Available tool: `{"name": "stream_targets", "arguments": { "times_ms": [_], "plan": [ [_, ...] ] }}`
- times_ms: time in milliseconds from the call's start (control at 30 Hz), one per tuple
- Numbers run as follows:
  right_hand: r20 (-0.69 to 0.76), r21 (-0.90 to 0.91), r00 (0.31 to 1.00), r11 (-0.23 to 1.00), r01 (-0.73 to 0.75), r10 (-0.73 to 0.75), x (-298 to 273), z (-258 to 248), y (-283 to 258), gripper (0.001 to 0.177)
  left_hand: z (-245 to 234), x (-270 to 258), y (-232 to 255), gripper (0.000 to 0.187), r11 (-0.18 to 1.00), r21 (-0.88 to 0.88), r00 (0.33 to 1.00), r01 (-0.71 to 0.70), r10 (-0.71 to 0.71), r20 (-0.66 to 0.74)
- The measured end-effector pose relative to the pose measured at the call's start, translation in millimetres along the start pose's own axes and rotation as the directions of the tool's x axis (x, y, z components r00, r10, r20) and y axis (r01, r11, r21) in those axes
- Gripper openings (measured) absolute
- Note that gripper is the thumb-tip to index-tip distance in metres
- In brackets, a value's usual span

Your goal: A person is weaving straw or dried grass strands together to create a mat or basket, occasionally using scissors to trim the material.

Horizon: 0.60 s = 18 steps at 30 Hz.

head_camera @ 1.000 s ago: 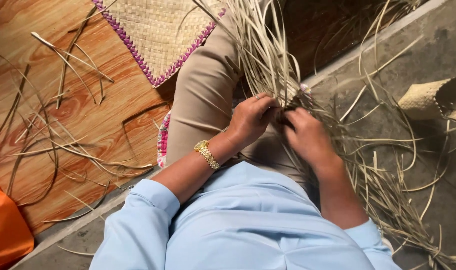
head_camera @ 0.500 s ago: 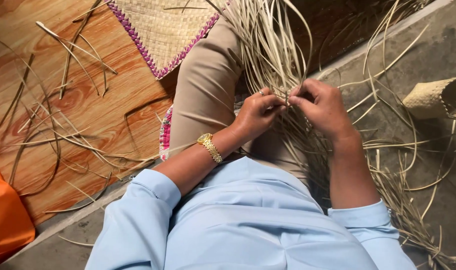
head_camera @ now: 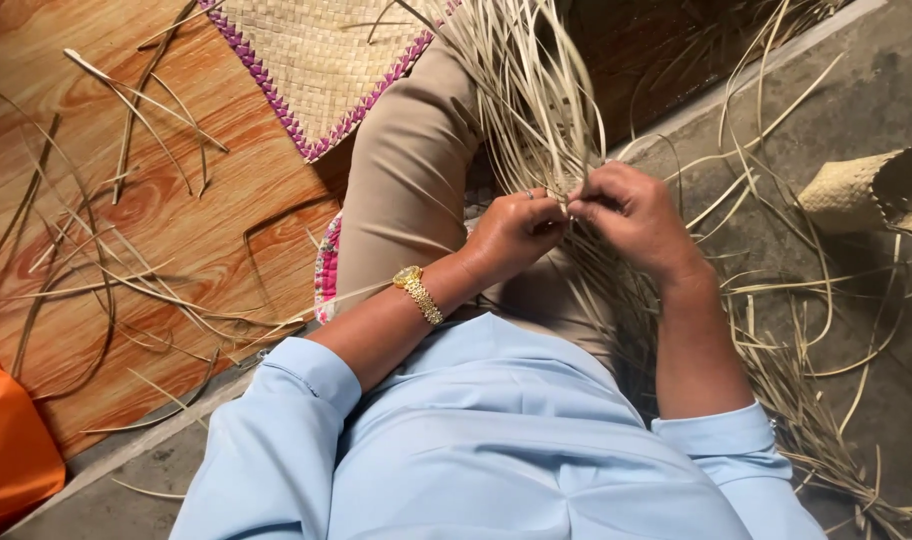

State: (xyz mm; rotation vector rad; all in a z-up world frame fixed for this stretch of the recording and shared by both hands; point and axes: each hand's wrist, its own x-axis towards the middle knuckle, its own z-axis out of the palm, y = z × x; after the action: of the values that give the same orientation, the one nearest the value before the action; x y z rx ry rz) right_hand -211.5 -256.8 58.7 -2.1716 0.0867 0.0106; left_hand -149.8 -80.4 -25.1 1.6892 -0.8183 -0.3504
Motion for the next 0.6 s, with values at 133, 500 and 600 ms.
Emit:
{"name": "stream_targets", "arguments": {
  "times_ms": [133, 500, 600],
  "plan": [
    [-0.208, 0.241, 0.949, 0.953, -0.184, 0.235, -2, -3, 7, 0.011, 2, 2, -3, 0.007, 0.968, -0.192, 0.987, 0.159, -0.162, -0.001],
    [-0.139, -0.153, 0.986, 0.986, 0.066, -0.087, -2, -6, 11, 0.026, 5, 5, -8, 0.006, 0.887, -0.323, 0.942, 0.33, -0.329, 0.058],
    [-0.013, -0.195, 0.991, 0.972, 0.131, -0.136, 1, -8, 3, 0.025, 9, 4, -12, 0.008, 0.913, -0.266, 0.95, 0.31, -0.311, 0.036]
  ]
}}
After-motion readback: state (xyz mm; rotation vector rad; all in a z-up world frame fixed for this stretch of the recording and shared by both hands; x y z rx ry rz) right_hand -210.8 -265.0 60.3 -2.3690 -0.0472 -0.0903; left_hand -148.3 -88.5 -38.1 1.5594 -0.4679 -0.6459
